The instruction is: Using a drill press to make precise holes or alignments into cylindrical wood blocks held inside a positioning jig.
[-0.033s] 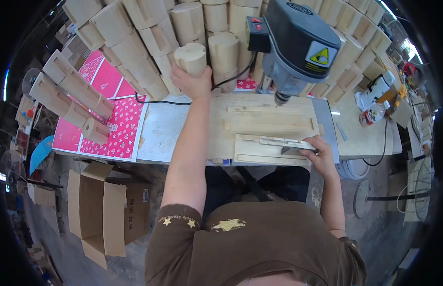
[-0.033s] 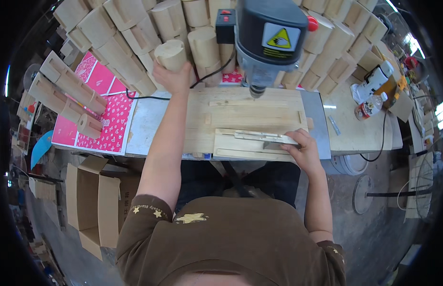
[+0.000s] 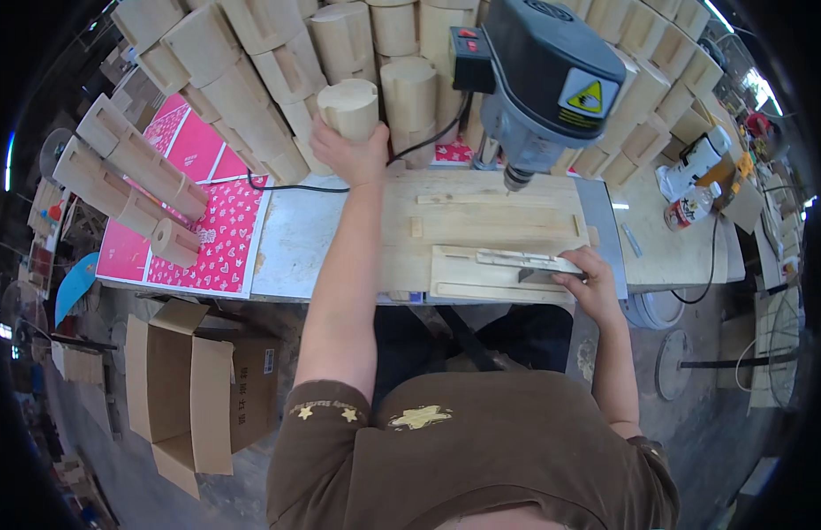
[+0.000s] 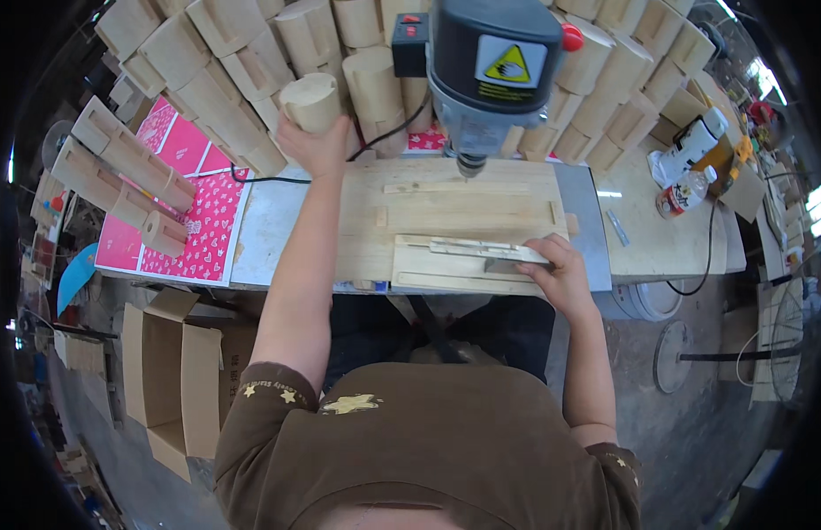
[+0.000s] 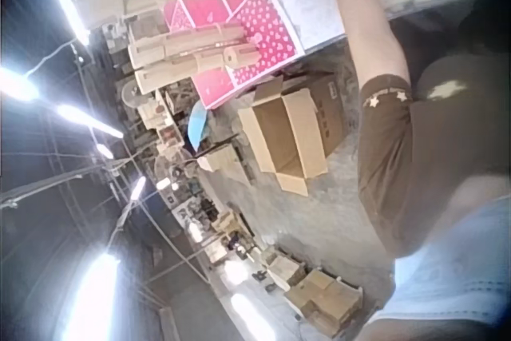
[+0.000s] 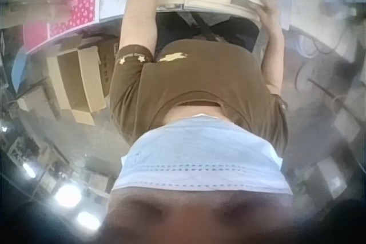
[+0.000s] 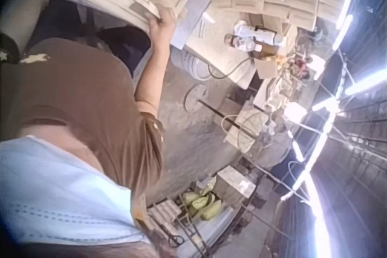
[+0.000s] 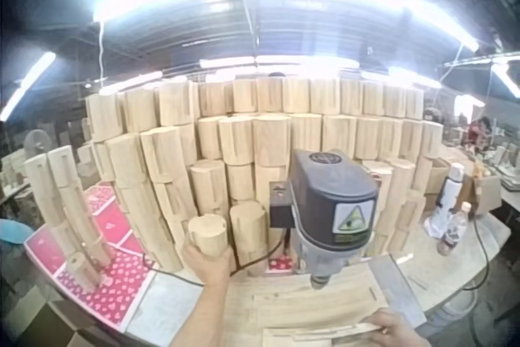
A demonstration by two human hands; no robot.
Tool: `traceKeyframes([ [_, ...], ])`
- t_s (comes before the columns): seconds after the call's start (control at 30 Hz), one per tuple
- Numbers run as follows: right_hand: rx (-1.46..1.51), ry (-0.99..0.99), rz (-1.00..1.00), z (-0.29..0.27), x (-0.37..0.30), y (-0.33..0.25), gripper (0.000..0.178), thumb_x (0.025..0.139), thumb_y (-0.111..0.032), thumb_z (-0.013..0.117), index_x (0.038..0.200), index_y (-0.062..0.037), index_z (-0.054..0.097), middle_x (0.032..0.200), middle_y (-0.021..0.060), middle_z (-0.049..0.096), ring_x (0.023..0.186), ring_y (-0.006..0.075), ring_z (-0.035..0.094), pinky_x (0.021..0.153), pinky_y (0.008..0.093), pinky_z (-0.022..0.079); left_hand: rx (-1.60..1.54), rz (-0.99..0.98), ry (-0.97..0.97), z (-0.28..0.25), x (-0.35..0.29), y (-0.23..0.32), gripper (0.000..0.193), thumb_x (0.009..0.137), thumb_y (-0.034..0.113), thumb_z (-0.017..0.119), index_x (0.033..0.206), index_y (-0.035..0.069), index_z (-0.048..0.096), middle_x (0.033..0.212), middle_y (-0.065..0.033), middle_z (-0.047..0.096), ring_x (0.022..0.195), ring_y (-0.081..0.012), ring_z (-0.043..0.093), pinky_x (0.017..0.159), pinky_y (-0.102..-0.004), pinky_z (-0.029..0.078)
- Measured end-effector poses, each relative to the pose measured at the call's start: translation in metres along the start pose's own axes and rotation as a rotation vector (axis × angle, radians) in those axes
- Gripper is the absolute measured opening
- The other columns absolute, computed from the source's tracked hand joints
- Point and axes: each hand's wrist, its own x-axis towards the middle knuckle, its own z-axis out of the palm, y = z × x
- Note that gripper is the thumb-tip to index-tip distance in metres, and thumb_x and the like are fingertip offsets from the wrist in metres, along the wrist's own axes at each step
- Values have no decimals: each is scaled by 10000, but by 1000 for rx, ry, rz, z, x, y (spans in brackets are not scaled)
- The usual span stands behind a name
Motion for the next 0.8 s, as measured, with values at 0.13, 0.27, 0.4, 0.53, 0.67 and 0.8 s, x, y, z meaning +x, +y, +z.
traceKeyframes([
  [0.13,19,-44,-8,-2,2,4,258,671,-12,720,913,-10,633,760,83,548,713,219,535,644,301,426,-121,247,-258,-68,-6,26,834,520,162,770,1251,35,388,1153,-185,454,1089,-358,438,923,-427,391],
  [0.27,54,-80,-23,-6,11,14,268,674,-16,720,928,-12,636,776,86,560,733,214,542,664,294,433,-63,441,-595,-128,-10,59,753,507,110,747,1203,73,460,1098,-143,486,1042,-336,474,884,-401,429],
  [0.4,70,-108,-5,-8,16,21,252,690,-22,709,928,-9,629,844,61,601,824,197,555,756,272,422,84,587,-1068,-162,-26,82,667,514,46,700,1153,85,514,1052,-109,510,1017,-324,496,828,-394,467],
  [0.53,120,-143,-41,-7,24,21,247,698,-41,712,932,-20,635,879,52,615,886,190,546,813,294,410,220,623,-1308,-165,-52,89,665,520,-1,671,1161,82,511,1065,-99,513,1012,-319,505,780,-387,505],
  [0.67,90,-199,-122,-12,27,24,234,706,-51,712,926,-25,639,900,49,616,888,192,546,822,304,410,306,601,-1395,-158,-65,98,675,520,-17,667,1167,80,503,1063,-105,508,1004,-326,507,775,-390,514],
  [0.8,109,-189,-36,-14,24,27,243,703,-44,722,932,-25,646,907,45,611,887,187,544,816,296,413,344,637,-1343,-154,-72,101,692,524,-16,674,1184,74,486,1068,-115,497,995,-331,506,760,-385,518],
])
